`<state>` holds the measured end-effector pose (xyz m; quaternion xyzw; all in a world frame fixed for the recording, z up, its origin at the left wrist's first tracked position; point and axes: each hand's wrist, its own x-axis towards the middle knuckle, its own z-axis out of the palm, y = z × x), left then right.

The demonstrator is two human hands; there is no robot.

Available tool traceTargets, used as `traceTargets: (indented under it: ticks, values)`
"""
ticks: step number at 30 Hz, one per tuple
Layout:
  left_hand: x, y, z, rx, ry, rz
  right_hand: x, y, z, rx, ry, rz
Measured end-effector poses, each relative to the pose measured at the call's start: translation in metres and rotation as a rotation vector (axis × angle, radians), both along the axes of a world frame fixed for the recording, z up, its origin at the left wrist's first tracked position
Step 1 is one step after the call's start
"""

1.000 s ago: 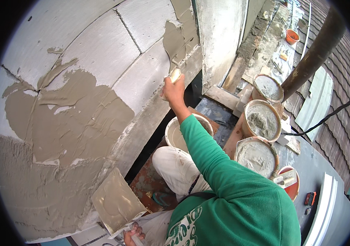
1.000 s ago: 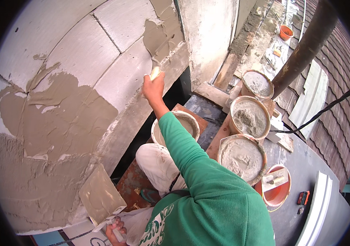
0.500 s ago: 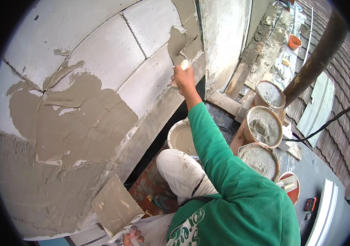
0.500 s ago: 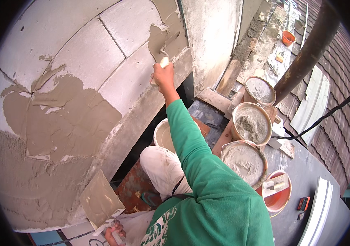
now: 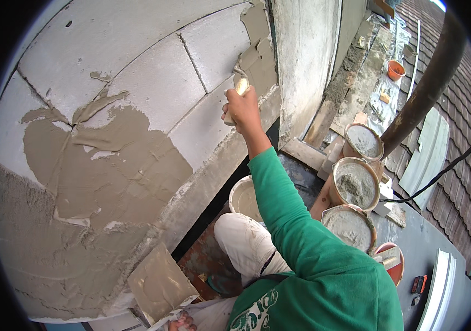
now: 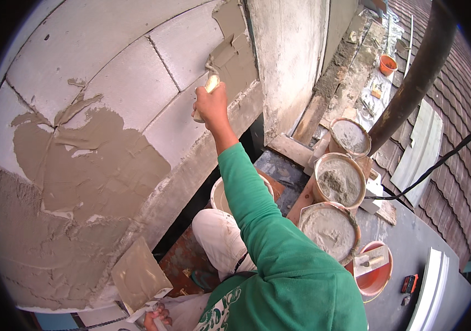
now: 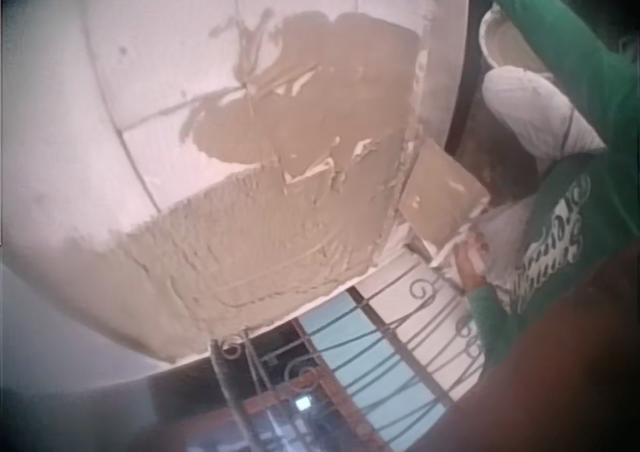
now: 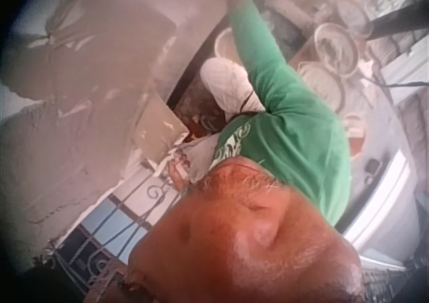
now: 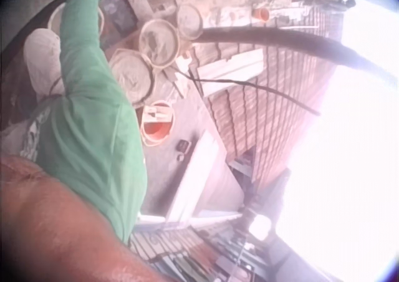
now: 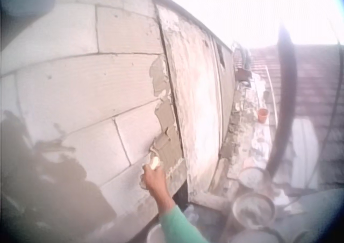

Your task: The person scoops plaster from a bucket onto a hawk and uses a trowel to apply and smooth the plaster onto a curved ceiling or wall surface. The person repeatedly transfers material and spreads it across the surface.

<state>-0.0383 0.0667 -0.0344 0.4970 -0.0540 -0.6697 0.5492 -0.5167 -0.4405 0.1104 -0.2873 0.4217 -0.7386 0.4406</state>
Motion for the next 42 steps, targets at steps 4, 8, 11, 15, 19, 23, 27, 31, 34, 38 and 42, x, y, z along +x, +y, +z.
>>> traceTargets:
  ticks: [4, 8, 11, 15, 19, 23, 27, 31, 34, 38, 42]
  values:
    - [0.001, 0.003, -0.002, -0.008, -0.011, -0.006, -0.003, -0.009, 0.029, -0.028, 0.017, 0.02]
    - [0.002, 0.002, -0.006, -0.016, -0.007, -0.006, -0.006, -0.02, 0.062, -0.068, 0.165, -0.05]
    - [0.003, -0.001, -0.008, -0.026, -0.019, -0.017, -0.01, -0.031, 0.093, -0.085, 0.278, -0.141]
    - [0.002, -0.004, -0.009, -0.036, -0.021, -0.023, -0.004, -0.038, 0.128, -0.069, 0.412, -0.237]
    - [-0.002, -0.008, -0.007, -0.052, -0.028, -0.035, 0.018, -0.019, 0.123, -0.018, 0.737, -0.29]
    - [-0.003, -0.004, -0.011, -0.067, -0.034, -0.034, 0.028, 0.01, 0.1, 0.007, 0.824, -0.223]
    - [-0.004, 0.007, -0.012, -0.073, -0.044, -0.019, 0.06, 0.028, 0.081, -0.003, 0.851, -0.182]
    - [-0.019, 0.008, 0.005, -0.108, -0.071, -0.011, 0.082, 0.057, 0.051, -0.143, 0.918, -0.099]
    - [-0.037, 0.01, 0.02, -0.131, 0.027, 0.074, 0.087, 0.098, 0.02, -0.432, 0.775, -0.044]
    - [-0.052, 0.016, 0.029, -0.087, -0.2, -0.014, 0.095, 0.179, -0.029, -0.294, 0.176, 0.889]
    - [-0.063, 0.019, 0.045, -0.082, -0.309, -0.06, 0.11, 0.225, -0.075, 0.107, 0.548, 1.291]
